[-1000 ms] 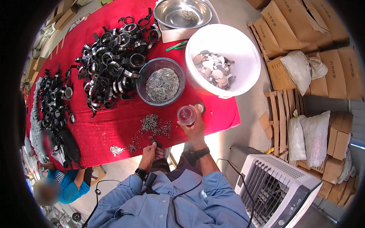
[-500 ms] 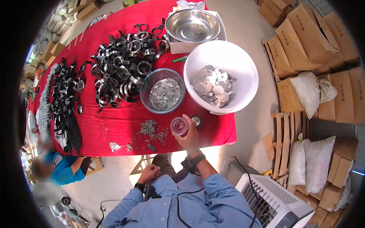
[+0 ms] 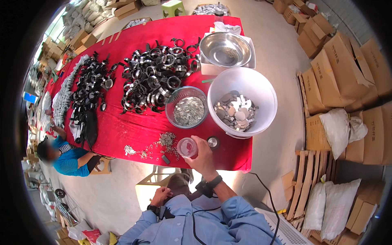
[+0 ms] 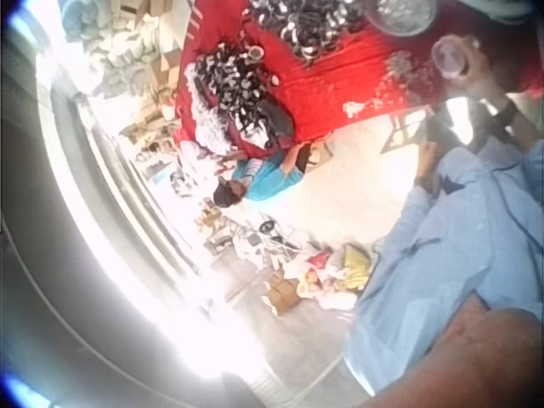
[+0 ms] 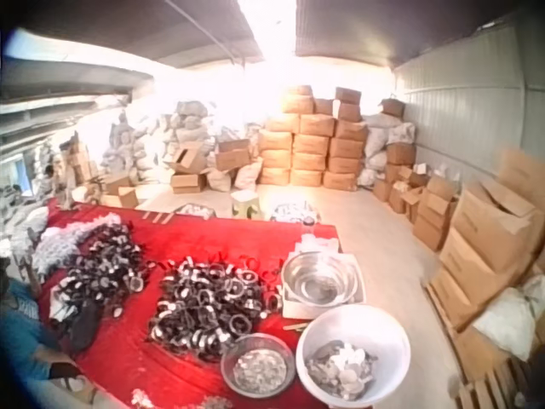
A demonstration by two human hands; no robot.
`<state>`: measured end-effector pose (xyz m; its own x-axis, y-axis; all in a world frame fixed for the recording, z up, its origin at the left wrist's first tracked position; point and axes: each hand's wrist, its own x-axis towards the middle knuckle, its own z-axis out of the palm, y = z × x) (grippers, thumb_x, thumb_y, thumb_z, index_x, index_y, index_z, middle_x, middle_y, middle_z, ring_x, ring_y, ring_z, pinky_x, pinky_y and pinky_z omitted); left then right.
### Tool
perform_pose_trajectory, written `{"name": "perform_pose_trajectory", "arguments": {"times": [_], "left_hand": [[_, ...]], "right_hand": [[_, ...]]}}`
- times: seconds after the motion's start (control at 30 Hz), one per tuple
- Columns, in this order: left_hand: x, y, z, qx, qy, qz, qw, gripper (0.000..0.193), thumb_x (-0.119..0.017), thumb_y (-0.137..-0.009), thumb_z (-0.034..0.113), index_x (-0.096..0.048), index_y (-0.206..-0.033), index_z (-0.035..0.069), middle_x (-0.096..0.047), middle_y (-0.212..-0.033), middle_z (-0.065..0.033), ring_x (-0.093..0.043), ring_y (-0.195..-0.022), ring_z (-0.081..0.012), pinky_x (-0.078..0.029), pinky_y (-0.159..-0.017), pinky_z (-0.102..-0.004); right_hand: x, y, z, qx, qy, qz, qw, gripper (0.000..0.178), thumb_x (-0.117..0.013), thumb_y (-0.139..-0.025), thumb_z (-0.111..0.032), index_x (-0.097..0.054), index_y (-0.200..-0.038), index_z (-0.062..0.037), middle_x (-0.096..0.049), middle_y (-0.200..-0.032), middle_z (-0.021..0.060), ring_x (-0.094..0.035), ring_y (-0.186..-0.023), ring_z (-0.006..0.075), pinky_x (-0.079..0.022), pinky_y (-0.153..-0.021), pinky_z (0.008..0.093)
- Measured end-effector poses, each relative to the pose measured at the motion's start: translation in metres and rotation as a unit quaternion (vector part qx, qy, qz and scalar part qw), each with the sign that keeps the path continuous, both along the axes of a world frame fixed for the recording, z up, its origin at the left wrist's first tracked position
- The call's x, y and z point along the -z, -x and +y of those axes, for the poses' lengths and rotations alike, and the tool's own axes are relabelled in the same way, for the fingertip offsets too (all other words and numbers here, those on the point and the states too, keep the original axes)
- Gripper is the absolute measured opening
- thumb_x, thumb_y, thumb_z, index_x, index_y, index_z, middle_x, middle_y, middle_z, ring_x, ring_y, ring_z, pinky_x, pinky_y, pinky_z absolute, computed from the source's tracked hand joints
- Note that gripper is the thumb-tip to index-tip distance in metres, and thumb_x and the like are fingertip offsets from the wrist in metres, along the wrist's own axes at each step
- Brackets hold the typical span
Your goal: Collecting metal circular components from a table into a bucket.
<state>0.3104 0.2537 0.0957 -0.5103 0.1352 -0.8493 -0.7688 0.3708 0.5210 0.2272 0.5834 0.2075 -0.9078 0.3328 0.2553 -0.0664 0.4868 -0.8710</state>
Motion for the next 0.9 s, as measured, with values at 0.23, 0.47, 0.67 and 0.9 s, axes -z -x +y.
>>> {"name": "perform_pose_trajectory", "arguments": {"times": [0.23,0.47,0.67,0.9], "left_hand": [[0.030,0.023,-0.007,0.069,-0.030,-0.009,0.997,0.024,-0.058,-0.097,0.021,-0.064,-0.100,-0.002,-0.069,-0.088,-0.0108,-0.066,-0.074,-0.0172,-0.054,-0.068,-0.0314],[0.066,0.030,-0.040,0.119,-0.022,0.082,0.989,0.025,-0.059,-0.096,0.019,-0.065,-0.097,-0.005,-0.069,-0.082,-0.0124,-0.067,-0.071,-0.0170,-0.055,-0.067,-0.0295],[0.020,0.060,-0.061,0.175,0.027,0.068,0.982,0.027,-0.061,-0.093,0.019,-0.065,-0.096,-0.008,-0.070,-0.082,-0.0142,-0.071,-0.072,-0.0190,-0.056,-0.059,-0.0308],[0.051,0.068,-0.110,0.175,0.046,0.047,0.982,0.027,-0.061,-0.092,0.021,-0.067,-0.095,-0.005,-0.072,-0.081,-0.0122,-0.071,-0.067,-0.0190,-0.051,-0.055,-0.0287]], "right_hand": [[-0.130,-0.020,-0.012,-0.074,-0.099,0.079,0.989,0.074,-0.086,-0.055,-0.017,-0.059,-0.122,-0.0046,-0.065,-0.114,0.0135,-0.063,-0.105,0.0349,-0.047,-0.097,0.0509],[-0.247,-0.041,-0.045,-0.143,-0.052,0.134,0.979,0.064,-0.085,-0.065,-0.030,-0.060,-0.118,-0.0027,-0.070,-0.107,0.0147,-0.069,-0.096,0.0318,-0.042,-0.103,0.0557],[-0.300,-0.053,-0.079,-0.147,-0.076,0.113,0.980,0.048,-0.080,-0.079,-0.028,-0.057,-0.116,-0.0061,-0.072,-0.102,0.0152,-0.071,-0.093,0.0298,-0.041,-0.104,0.0568],[-0.339,-0.061,-0.114,-0.159,-0.113,0.065,0.979,0.023,-0.060,-0.097,-0.025,-0.052,-0.114,-0.0110,-0.073,-0.102,0.0111,-0.071,-0.093,0.0262,-0.039,-0.108,0.0574]]}}
